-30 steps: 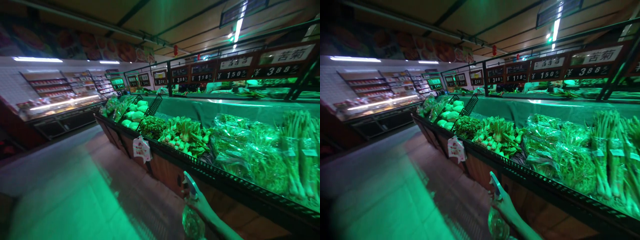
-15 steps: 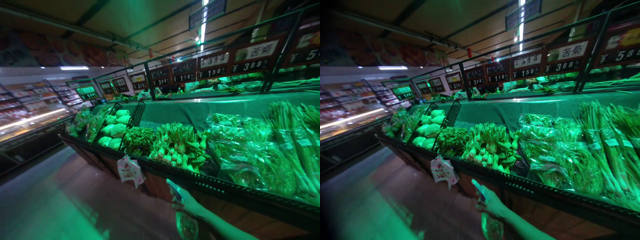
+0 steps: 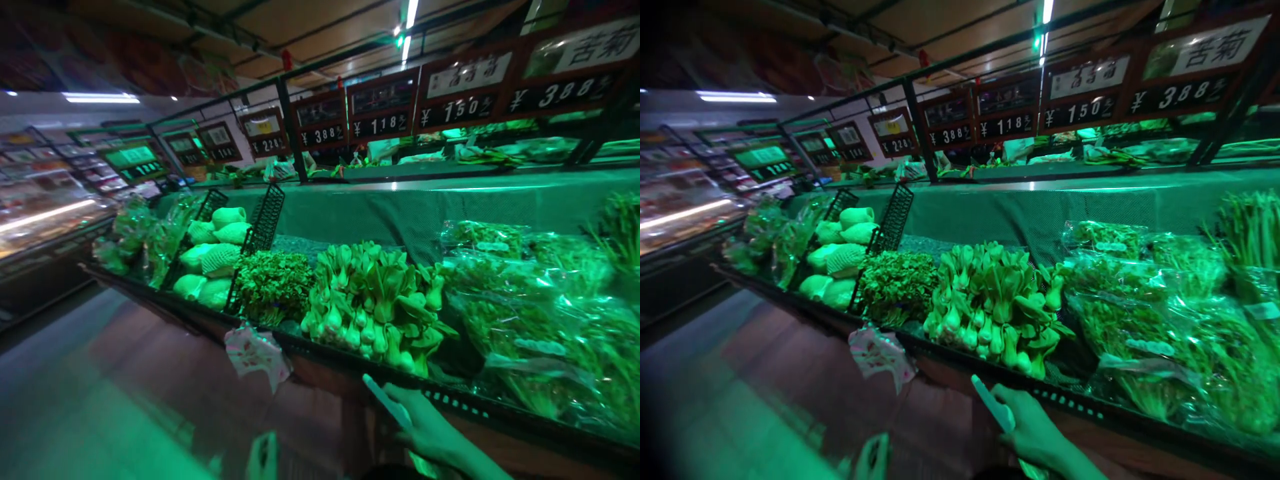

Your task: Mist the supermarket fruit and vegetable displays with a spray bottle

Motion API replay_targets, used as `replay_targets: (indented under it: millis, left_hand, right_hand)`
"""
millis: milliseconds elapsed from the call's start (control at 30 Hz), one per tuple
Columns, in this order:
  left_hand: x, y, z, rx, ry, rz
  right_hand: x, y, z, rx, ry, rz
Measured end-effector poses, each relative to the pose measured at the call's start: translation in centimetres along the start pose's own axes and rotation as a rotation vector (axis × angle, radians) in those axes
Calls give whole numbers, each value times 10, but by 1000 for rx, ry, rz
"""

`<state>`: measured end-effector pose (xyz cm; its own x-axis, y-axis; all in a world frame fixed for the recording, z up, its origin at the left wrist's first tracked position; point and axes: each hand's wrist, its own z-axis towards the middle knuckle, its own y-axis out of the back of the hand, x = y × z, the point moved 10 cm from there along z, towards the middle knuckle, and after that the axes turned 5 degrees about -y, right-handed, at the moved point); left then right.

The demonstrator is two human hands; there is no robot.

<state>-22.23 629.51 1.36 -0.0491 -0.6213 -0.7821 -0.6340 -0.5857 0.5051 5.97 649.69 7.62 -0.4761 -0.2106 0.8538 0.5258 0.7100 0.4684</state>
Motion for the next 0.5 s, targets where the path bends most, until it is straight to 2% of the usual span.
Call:
replay_targets:
  millis: [67, 133, 200, 300, 400, 433, 500]
  left_hand:
    - [-19, 7, 41, -83, -100, 48]
    - [-64, 11, 81, -162, -319, 147]
    - [-115, 8, 115, -202, -521, 287]
    - [-171, -9, 160, -170, -650, 434]
    - [-199, -28, 197, -91, -674, 485]
    - [-203, -34, 207, -65, -672, 502]
    - [-204, -44, 222, -13, -650, 535]
  right_hand:
    - [-8, 11, -2, -91, -32, 13]
    - [-22, 22, -6, -214, -90, 9]
    - [-41, 31, -15, -357, -177, 0]
    - [-63, 45, -44, -638, -326, 39]
    - [-69, 50, -80, -922, -485, 98]
    - [-67, 47, -86, -977, -515, 117]
    - [-59, 35, -82, -1005, -521, 141]
